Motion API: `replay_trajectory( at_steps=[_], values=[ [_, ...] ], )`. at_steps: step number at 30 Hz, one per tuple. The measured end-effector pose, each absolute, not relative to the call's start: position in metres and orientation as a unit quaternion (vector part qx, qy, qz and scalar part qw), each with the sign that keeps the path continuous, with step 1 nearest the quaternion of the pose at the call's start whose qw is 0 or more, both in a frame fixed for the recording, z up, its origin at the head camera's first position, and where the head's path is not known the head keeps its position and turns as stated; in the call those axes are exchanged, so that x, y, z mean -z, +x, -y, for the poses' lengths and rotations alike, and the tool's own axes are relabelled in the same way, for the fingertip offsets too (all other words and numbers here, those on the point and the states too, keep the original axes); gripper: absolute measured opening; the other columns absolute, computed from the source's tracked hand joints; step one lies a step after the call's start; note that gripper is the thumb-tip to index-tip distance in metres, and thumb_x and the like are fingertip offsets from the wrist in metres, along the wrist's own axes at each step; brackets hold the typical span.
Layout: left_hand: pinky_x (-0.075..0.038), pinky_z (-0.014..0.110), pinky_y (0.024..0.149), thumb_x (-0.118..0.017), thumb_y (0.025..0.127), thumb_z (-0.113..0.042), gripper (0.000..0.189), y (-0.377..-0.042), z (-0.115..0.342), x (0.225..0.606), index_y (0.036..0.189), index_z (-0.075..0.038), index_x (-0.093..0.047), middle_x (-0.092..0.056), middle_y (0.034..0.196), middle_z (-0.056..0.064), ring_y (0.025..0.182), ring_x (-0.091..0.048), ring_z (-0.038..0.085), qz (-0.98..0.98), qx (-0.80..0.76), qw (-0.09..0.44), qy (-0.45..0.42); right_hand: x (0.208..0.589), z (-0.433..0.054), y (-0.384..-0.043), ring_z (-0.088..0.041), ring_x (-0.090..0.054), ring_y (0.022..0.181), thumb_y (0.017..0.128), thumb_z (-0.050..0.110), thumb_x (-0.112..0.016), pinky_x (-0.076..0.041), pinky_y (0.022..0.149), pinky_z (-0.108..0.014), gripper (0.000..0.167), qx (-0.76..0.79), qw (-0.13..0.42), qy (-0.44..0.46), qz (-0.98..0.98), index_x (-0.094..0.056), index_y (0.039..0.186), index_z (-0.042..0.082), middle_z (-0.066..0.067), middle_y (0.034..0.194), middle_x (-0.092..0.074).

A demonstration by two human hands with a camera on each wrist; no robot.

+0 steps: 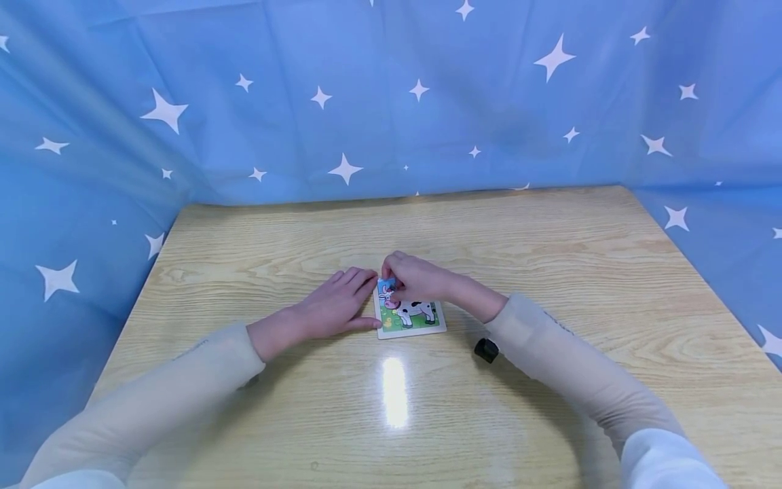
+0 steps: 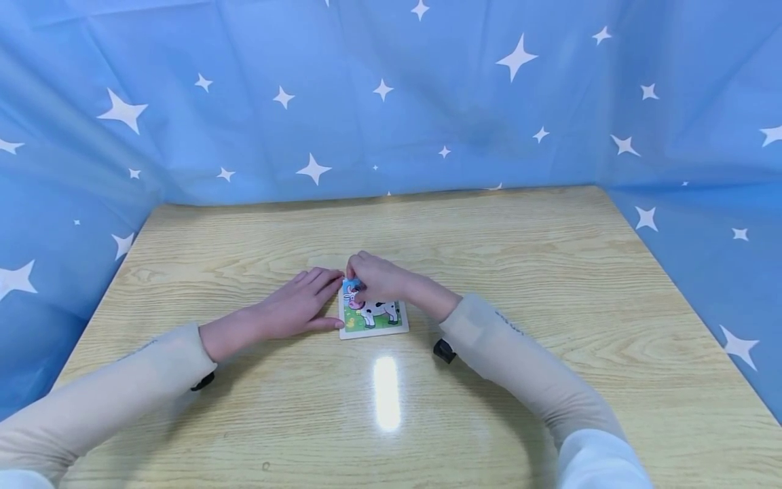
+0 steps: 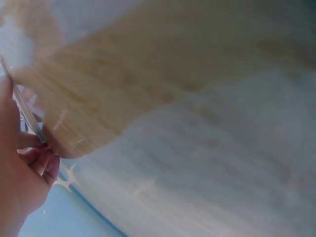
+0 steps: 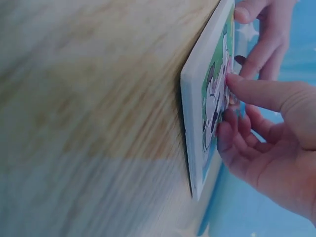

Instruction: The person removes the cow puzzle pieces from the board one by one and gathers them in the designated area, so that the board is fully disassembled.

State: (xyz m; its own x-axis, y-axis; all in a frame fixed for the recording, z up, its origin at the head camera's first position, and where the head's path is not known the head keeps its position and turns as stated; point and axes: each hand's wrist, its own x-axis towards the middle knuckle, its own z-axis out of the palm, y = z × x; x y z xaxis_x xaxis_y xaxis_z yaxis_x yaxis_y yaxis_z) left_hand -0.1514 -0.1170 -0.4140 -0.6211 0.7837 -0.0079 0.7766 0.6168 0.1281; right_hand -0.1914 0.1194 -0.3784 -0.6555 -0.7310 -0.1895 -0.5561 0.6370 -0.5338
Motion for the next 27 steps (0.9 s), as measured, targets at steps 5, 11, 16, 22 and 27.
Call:
replay_trajectory(
  at_steps=[5, 11, 16, 22, 27],
  values=[
    [-0.042, 0.056, 0.120, -0.064, 0.111, -0.054, 0.087, -0.151, 0.118, 0.414, 0.161, 0.014, -0.045, -0.050, 0.159, 0.023, 0.145, -0.048, 0.038, -0.899, -0.054, 0.029, 0.434, 0.380, -0.118, -0.190, -0.024, -0.065, 0.101, 0.098, 0.000, -0.082, -0.056, 0.092, -0.032, 0.029, 0.233, 0.186, -0.364, -0.882, -0.061, 0.118, -0.004, -0.013, 0.113, -0.060],
    [-0.043, 0.055, 0.120, -0.064, 0.110, -0.055, 0.086, -0.151, 0.118, 0.414, 0.160, 0.013, -0.047, -0.051, 0.159, 0.023, 0.145, -0.048, 0.037, -0.898, -0.051, 0.023, 0.437, 0.379, -0.121, -0.187, -0.024, -0.067, 0.096, 0.096, -0.004, -0.083, -0.058, 0.088, -0.031, 0.028, 0.268, 0.160, -0.378, -0.872, -0.062, 0.114, -0.005, -0.014, 0.111, -0.061],
    [-0.042, 0.055, 0.120, -0.065, 0.110, -0.055, 0.086, -0.150, 0.117, 0.413, 0.160, 0.013, -0.048, -0.051, 0.159, 0.023, 0.145, -0.049, 0.037, -0.897, -0.050, 0.019, 0.439, 0.378, -0.125, -0.187, -0.027, -0.069, 0.099, 0.095, -0.006, -0.082, -0.059, 0.091, -0.034, 0.026, 0.305, 0.155, -0.352, -0.871, -0.063, 0.113, -0.004, -0.015, 0.111, -0.063],
    [-0.041, 0.054, 0.122, -0.064, 0.110, -0.055, 0.087, -0.151, 0.118, 0.414, 0.160, 0.013, -0.046, -0.050, 0.161, 0.025, 0.147, -0.048, 0.038, -0.896, -0.045, 0.017, 0.442, 0.376, -0.133, -0.190, -0.030, -0.071, 0.102, 0.095, -0.005, -0.083, -0.060, 0.095, -0.038, 0.027, 0.325, 0.165, -0.322, -0.874, -0.064, 0.115, -0.005, -0.017, 0.113, -0.065],
    [-0.039, 0.054, 0.123, -0.064, 0.111, -0.054, 0.086, -0.152, 0.119, 0.416, 0.161, 0.013, -0.045, -0.048, 0.162, 0.025, 0.148, -0.046, 0.039, -0.896, -0.047, 0.021, 0.440, 0.377, -0.144, -0.191, -0.031, -0.073, 0.102, 0.095, -0.006, -0.081, -0.061, 0.094, -0.039, 0.025, 0.335, 0.171, -0.318, -0.870, -0.064, 0.114, -0.006, -0.018, 0.112, -0.067]
  ],
)
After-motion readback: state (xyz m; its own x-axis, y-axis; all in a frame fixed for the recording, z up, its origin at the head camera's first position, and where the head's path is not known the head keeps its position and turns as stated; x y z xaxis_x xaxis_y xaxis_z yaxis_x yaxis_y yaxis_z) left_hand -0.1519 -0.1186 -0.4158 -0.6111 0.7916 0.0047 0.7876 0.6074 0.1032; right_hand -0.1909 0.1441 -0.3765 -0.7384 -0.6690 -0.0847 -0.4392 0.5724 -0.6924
